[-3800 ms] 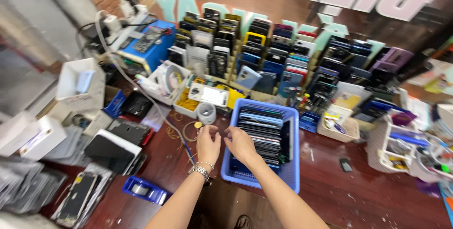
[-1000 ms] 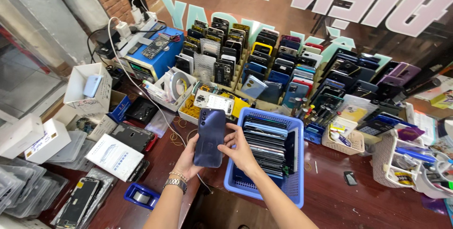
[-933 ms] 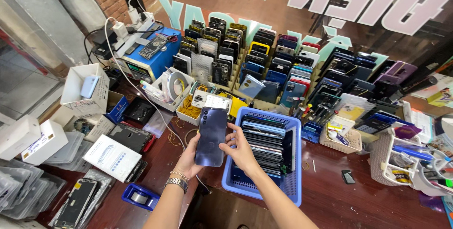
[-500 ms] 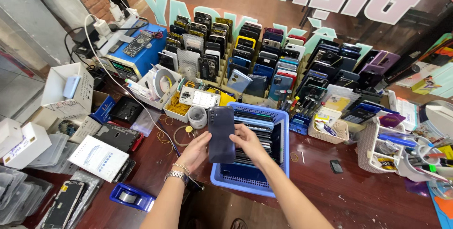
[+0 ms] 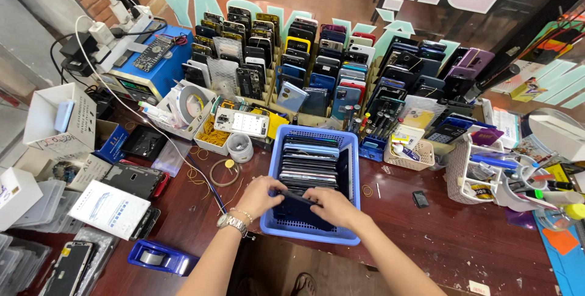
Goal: The person repeatedly picks up mobile phones and phone parts from a blue basket on a cluttered workbench, briefly turns them over, and places them back into the basket. The person handles multiple items one at a time without using tools.
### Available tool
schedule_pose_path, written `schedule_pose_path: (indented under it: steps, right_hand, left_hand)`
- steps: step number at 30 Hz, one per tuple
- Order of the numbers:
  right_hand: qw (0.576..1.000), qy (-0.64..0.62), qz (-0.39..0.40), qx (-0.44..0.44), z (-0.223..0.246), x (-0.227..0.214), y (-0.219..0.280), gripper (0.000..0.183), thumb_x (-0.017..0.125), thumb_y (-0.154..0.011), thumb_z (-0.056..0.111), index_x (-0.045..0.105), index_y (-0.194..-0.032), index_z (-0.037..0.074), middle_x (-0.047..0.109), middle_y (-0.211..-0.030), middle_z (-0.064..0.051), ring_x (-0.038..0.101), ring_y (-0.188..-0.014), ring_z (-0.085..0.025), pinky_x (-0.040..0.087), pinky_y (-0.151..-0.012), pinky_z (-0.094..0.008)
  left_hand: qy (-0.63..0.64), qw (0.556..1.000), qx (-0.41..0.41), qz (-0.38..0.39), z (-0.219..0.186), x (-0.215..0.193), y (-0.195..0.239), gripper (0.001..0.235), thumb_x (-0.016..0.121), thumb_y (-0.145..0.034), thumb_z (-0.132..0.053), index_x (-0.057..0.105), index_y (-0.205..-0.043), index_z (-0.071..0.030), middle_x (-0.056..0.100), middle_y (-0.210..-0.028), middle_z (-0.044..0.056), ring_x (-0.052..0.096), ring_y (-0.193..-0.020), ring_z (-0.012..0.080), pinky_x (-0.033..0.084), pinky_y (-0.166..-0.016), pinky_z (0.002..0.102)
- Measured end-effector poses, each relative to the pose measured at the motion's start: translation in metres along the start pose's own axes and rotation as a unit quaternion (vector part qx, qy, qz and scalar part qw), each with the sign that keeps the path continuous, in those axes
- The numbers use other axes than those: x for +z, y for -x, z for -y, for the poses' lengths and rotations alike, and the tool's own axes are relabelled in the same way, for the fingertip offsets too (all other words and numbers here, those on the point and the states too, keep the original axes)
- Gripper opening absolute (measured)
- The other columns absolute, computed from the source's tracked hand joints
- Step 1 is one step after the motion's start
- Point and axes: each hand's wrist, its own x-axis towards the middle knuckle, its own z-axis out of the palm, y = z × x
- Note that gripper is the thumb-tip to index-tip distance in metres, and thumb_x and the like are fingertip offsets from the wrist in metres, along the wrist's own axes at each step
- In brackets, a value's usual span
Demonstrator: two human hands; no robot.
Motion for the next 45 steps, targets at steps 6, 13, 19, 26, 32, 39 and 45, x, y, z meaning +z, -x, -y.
schedule_pose_path:
  steps: [6, 13, 19, 26, 32, 39, 45]
  right_hand:
    - [0.994, 0.106, 0.026, -0.012, 0.003, 0.023, 0.005, 0.033, 0.07, -0.085, 0.006, 0.067, -0.117, 0.013, 0.061, -0.11, -0.01, 0.06, -0.113, -0.032, 0.05, -0.094, -0.045]
    - [0.985, 0.159, -0.041, -0.051, 0.009, 0.037, 0.006, 0.029, 0.074, -0.079, 0.004, 0.065, -0.105, 0.011, 0.06, -0.108, -0.009, 0.059, -0.11, -0.031, 0.051, -0.093, -0.043]
    - [0.986, 0.084, -0.135, -0.06, 0.035, 0.027, -0.004, 0.029, 0.077, -0.079, 0.01, 0.059, -0.102, 0.008, 0.062, -0.099, -0.009, 0.061, -0.101, -0.031, 0.051, -0.083, -0.045]
    - [0.984, -0.03, -0.163, -0.062, 0.083, 0.036, -0.06, 0.022, 0.073, -0.084, 0.011, 0.061, -0.102, 0.006, 0.065, -0.084, -0.009, 0.065, -0.084, -0.029, 0.053, -0.074, -0.042]
    - [0.985, -0.114, -0.106, -0.071, 0.126, 0.085, -0.124, 0.022, 0.071, -0.087, 0.012, 0.064, -0.106, 0.005, 0.069, -0.087, -0.008, 0.068, -0.078, -0.021, 0.056, -0.073, -0.036]
    - [0.981, -0.165, 0.042, -0.091, 0.175, 0.178, -0.207, 0.034, 0.073, -0.088, 0.016, 0.067, -0.119, 0.004, 0.076, -0.105, -0.009, 0.073, -0.093, -0.019, 0.058, -0.083, -0.033]
    - [0.983, -0.136, 0.085, -0.09, 0.224, 0.266, -0.271, 0.046, 0.073, -0.087, 0.023, 0.066, -0.129, 0.005, 0.075, -0.118, -0.016, 0.073, -0.11, -0.027, 0.057, -0.093, -0.037]
  left_hand:
    - [-0.06, 0.993, 0.027, 0.103, 0.006, 0.023, -0.001, 0.018, 0.079, -0.072, -0.007, 0.079, -0.09, -0.008, 0.076, -0.091, 0.012, 0.073, -0.09, 0.0289, 0.058, -0.085, 0.039]
    - [-0.153, 0.986, 0.047, 0.055, 0.035, 0.069, -0.001, 0.013, 0.07, -0.075, 0.003, 0.076, -0.081, -0.008, 0.073, -0.09, 0.015, 0.07, -0.092, 0.035, 0.057, -0.081, 0.045]
    - [-0.078, 0.994, 0.065, -0.045, 0.025, 0.057, 0.005, 0.012, 0.075, -0.071, -0.004, 0.073, -0.083, -0.004, 0.07, -0.089, 0.017, 0.068, -0.089, 0.0376, 0.055, -0.078, 0.046]
    - [0.119, 0.954, -0.089, -0.26, 0.025, 0.001, 0.013, 0.016, 0.069, -0.087, -0.016, 0.076, -0.097, -0.006, 0.075, -0.089, 0.013, 0.074, -0.081, 0.0296, 0.057, -0.075, 0.04]
    - [0.056, 0.869, -0.232, -0.434, 0.088, -0.06, 0.057, 0.016, 0.068, -0.09, -0.019, 0.078, -0.096, -0.008, 0.075, -0.091, 0.012, 0.071, -0.084, 0.0273, 0.054, -0.08, 0.042]
    - [-0.004, 0.75, -0.397, -0.529, 0.219, -0.105, 0.135, 0.03, 0.072, -0.084, -0.022, 0.075, -0.112, -0.01, 0.067, -0.117, 0.021, 0.059, -0.115, 0.0383, 0.042, -0.104, 0.048]
    - [-0.019, 0.708, -0.446, -0.547, 0.31, -0.108, 0.18, 0.065, 0.078, -0.079, -0.025, 0.058, -0.131, 0.007, 0.058, -0.129, 0.032, 0.05, -0.126, 0.0454, 0.035, -0.11, 0.051]
